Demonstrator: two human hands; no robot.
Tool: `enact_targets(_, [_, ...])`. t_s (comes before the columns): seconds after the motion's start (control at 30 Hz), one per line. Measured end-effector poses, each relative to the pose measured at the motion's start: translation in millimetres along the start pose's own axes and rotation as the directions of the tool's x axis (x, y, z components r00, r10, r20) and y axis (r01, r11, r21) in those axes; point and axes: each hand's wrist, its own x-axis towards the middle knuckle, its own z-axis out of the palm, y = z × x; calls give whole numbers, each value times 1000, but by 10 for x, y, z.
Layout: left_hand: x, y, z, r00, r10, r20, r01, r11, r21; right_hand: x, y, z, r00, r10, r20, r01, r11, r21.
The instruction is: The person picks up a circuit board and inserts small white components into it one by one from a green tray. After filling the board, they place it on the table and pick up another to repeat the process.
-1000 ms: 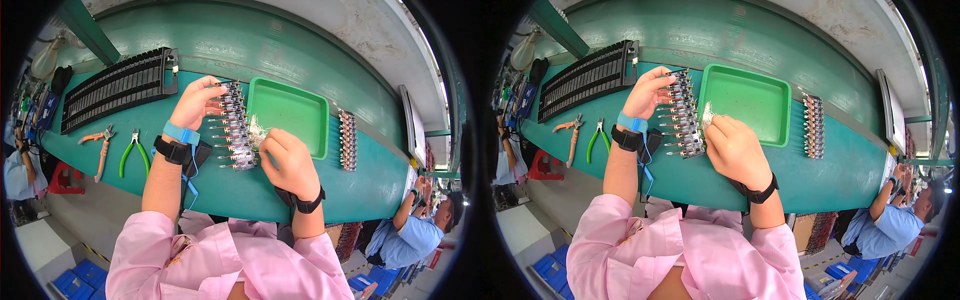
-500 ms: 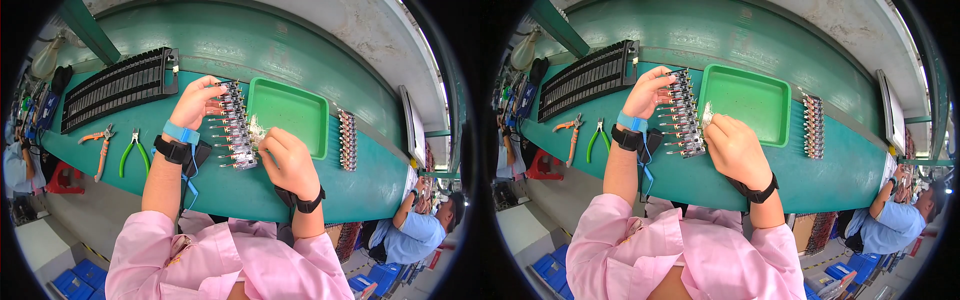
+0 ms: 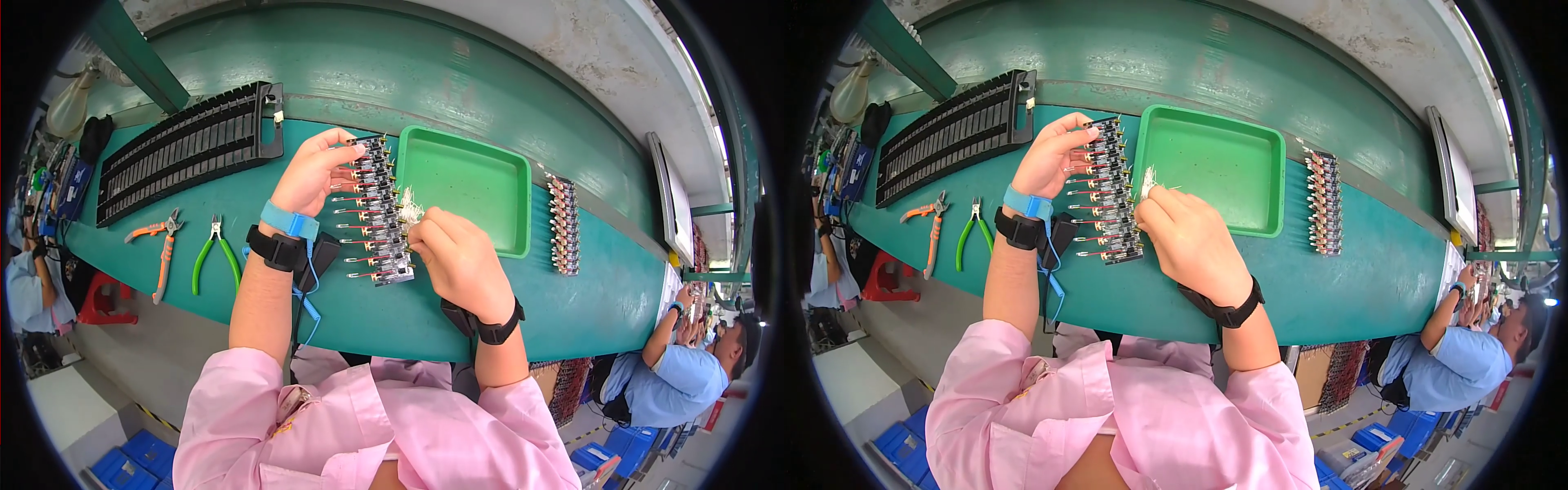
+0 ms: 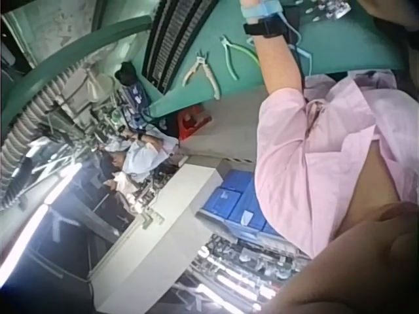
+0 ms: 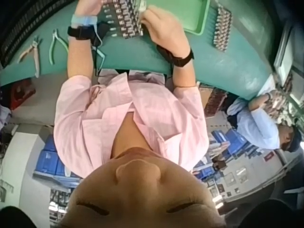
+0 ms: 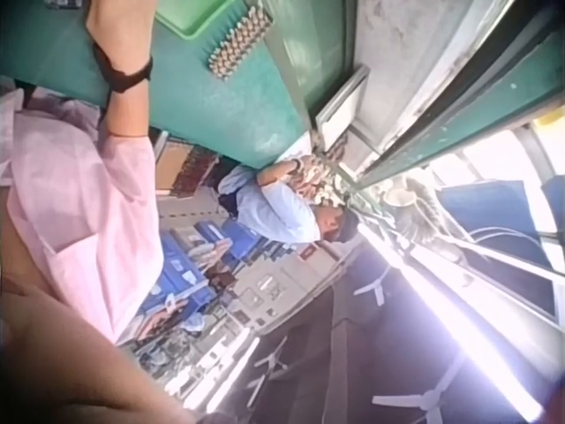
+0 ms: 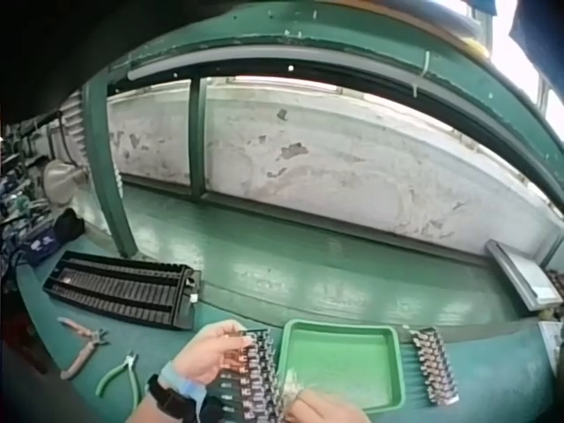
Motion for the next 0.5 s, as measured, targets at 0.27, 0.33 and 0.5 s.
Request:
enact_targets(0.27, [7, -4, 1, 1000, 15, 16, -15, 1000, -12, 5, -15, 12, 997, -64, -33, 64, 998, -19])
enact_targets(0.33, [-3, 11, -23, 1000, 15, 6, -15, 1000, -20, 5, 39, 13, 997, -39, -72, 37, 999, -23])
enact_targets(0.5, [-10, 55, -72, 999, 18, -28, -19, 999, -31, -38, 313, 45, 982, 120, -146, -139, 982, -128])
